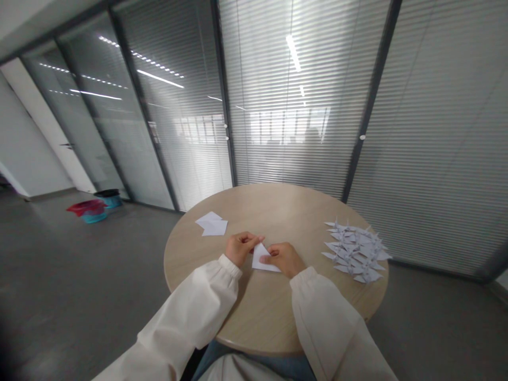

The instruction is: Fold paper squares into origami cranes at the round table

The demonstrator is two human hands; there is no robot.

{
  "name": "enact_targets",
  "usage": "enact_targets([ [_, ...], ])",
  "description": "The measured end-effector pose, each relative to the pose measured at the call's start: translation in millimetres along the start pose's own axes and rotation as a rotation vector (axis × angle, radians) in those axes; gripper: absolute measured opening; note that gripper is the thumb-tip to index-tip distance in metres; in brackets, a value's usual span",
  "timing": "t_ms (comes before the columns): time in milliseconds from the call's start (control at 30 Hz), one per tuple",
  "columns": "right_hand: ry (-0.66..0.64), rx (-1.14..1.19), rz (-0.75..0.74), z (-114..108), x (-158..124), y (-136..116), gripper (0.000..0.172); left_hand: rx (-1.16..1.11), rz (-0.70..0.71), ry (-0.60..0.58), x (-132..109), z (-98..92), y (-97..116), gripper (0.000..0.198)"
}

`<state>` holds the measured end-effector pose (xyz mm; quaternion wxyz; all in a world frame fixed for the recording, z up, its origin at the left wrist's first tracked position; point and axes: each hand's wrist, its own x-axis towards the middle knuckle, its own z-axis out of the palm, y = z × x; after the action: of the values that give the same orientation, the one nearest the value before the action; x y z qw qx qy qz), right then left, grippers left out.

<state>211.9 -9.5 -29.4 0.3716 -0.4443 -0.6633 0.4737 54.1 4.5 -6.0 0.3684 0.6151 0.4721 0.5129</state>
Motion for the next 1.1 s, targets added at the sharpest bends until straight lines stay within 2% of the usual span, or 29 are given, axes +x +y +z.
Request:
enact_targets([
  [400, -0.043, 0.016, 0.013, -2.4, -0.2, -1.8, 0.034, 0.030, 0.017, 0.002, -2.2, 0.4, 3.2, 0.045],
  [667, 0.024, 0.007, 0.027, 1.7, 0.6, -0.5, 0.029, 0.081, 0.038, 0.013, -0.8, 0.4, 0.7, 0.043],
  [1100, 0.062, -0.066, 0.024, 2.8, -0.3, -0.6, 0.035, 0.148, 0.070, 0.004, 1.1, 0.7, -4.7, 0.044],
])
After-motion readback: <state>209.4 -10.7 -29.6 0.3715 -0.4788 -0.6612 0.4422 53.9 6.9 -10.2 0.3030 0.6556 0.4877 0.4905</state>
